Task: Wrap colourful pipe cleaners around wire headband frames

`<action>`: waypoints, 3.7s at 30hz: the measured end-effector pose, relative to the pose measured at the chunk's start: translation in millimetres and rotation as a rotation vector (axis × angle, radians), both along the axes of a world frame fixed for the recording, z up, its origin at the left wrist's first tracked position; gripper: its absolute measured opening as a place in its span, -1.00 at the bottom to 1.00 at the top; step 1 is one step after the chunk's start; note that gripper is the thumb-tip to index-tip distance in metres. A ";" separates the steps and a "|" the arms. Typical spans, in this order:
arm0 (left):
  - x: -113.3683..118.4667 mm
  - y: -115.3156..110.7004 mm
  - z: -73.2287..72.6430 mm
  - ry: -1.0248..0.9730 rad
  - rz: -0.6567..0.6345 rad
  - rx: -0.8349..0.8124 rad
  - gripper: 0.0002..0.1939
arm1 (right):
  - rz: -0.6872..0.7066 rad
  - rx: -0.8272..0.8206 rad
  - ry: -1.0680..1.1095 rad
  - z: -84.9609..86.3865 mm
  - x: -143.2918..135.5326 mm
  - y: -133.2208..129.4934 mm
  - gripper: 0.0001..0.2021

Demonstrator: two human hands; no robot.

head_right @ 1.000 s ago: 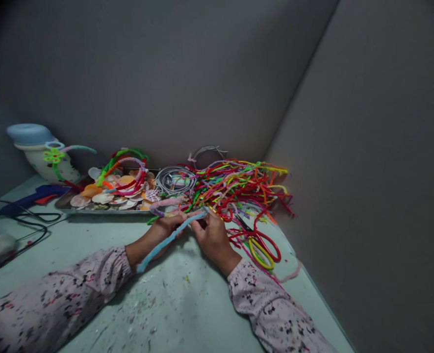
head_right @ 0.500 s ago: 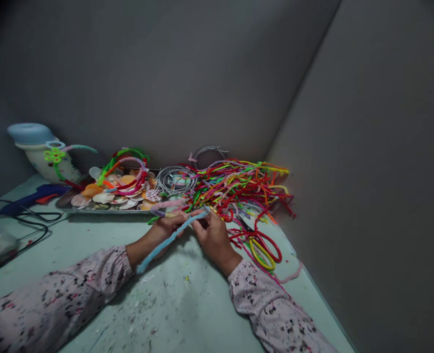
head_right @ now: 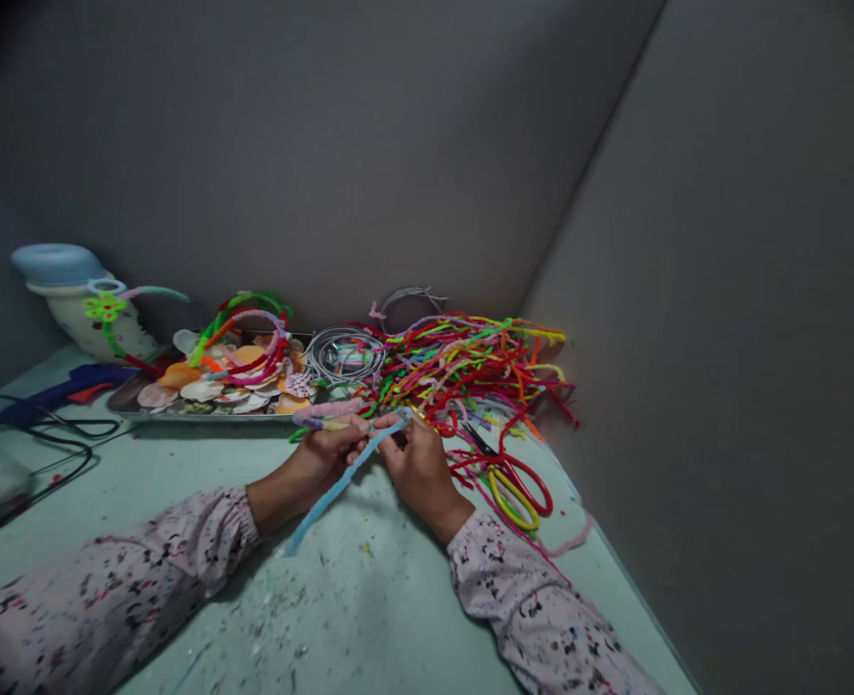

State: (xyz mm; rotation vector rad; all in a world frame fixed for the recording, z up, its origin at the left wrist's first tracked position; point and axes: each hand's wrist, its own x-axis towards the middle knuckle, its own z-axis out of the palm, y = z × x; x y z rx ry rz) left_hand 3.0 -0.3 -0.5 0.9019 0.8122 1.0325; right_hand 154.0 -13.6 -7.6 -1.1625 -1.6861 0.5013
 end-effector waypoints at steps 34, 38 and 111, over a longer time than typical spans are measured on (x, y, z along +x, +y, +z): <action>-1.4 -0.9 -0.6 -0.028 -0.015 0.047 -0.83 | -0.043 -0.017 0.051 -4.2 -0.7 1.4 -0.83; -1.1 -2.8 4.5 -0.031 -0.028 0.070 -0.84 | -0.037 -0.024 0.026 -1.6 0.0 0.9 -0.86; 5.0 1.5 0.7 -0.067 0.078 0.034 -0.82 | -0.112 0.123 -0.137 3.1 -2.3 -3.9 -0.89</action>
